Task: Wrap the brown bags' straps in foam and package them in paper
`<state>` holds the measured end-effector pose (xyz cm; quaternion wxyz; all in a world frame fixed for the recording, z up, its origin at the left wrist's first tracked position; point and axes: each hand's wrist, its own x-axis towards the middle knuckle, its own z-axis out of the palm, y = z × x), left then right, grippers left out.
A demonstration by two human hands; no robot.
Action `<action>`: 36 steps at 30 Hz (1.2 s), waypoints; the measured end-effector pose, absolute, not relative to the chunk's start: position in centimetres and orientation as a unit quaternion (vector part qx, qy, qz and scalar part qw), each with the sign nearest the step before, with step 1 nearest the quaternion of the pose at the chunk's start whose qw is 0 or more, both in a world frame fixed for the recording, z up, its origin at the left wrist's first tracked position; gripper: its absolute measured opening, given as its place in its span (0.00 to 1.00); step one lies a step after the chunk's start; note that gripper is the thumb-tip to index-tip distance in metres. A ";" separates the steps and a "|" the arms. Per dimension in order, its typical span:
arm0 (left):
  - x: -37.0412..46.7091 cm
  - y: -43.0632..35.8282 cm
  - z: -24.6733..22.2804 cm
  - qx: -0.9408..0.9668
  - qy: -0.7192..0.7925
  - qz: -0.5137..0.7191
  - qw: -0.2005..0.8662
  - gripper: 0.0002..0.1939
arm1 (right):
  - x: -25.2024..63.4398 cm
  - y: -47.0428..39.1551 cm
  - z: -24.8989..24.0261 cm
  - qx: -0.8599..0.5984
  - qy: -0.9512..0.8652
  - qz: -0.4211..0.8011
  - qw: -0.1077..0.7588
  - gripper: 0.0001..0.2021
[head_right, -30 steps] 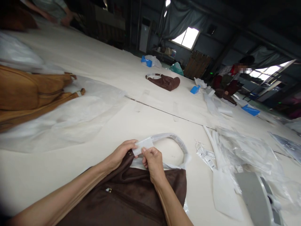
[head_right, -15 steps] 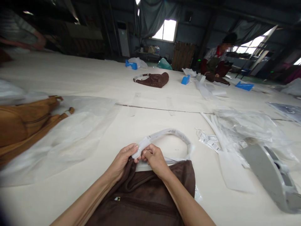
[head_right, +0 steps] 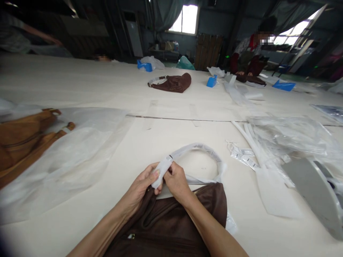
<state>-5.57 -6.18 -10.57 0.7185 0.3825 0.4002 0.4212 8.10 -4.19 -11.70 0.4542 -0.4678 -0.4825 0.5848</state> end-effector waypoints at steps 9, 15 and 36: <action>-5.1 -5.6 -10.8 0.398 0.417 0.433 0.693 0.17 | 8.4 -4.0 -11.9 -0.532 -0.438 0.543 0.479 0.05; -4.8 -5.5 -10.5 0.404 0.419 0.469 0.664 0.15 | 9.3 -4.8 -10.7 -0.377 -0.370 0.706 0.472 0.09; -5.9 -4.9 -10.2 0.342 0.402 0.467 0.709 0.14 | 9.0 -4.2 -11.4 -0.411 -0.355 0.662 0.516 0.23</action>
